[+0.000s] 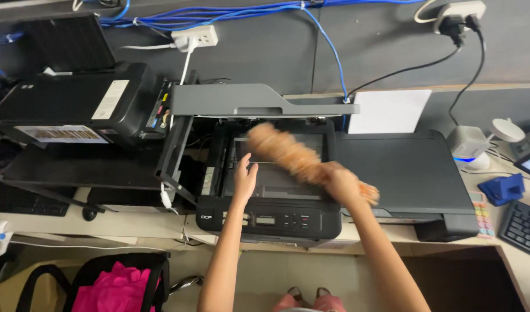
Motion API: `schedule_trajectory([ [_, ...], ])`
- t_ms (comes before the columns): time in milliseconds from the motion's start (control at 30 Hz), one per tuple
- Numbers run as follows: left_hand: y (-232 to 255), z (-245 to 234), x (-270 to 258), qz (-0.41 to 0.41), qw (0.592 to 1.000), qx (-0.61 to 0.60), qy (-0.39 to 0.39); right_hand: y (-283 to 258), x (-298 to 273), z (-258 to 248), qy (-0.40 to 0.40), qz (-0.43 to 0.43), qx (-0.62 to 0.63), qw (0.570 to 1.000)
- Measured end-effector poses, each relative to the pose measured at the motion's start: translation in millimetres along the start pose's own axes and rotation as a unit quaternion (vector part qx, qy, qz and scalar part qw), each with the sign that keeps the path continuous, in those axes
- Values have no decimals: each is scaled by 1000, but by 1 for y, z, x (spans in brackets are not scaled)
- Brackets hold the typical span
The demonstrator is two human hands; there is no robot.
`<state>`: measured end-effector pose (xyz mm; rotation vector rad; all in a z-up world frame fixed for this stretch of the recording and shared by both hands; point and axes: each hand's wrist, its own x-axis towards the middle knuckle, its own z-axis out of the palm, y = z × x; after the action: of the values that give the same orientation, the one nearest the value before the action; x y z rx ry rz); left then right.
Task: The person uses a fluffy duster to clean the exterior surfaces of two printers on a desk. They wipe the top, sides, and front of the devices, then open the scanner lid of one printer to dust the interior glass and cover before closing it.
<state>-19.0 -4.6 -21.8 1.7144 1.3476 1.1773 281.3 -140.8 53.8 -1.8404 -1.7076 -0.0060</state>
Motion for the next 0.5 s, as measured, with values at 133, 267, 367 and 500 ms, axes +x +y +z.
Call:
schedule_trajectory([
  [133, 11, -29, -18, 84, 993, 37, 71, -25, 20, 23, -72, -134, 90, 984],
  [267, 15, -61, -36, 61, 993, 25, 94, -37, 36, 35, 27, -35, 72, 996],
  [367, 16, -71, -48, 89, 983, 90, 133, -38, 44, 44, -32, -116, 93, 988],
  [500, 28, -78, -62, 150, 955, 154, 203, -73, 56, 54, -41, -82, 84, 992],
])
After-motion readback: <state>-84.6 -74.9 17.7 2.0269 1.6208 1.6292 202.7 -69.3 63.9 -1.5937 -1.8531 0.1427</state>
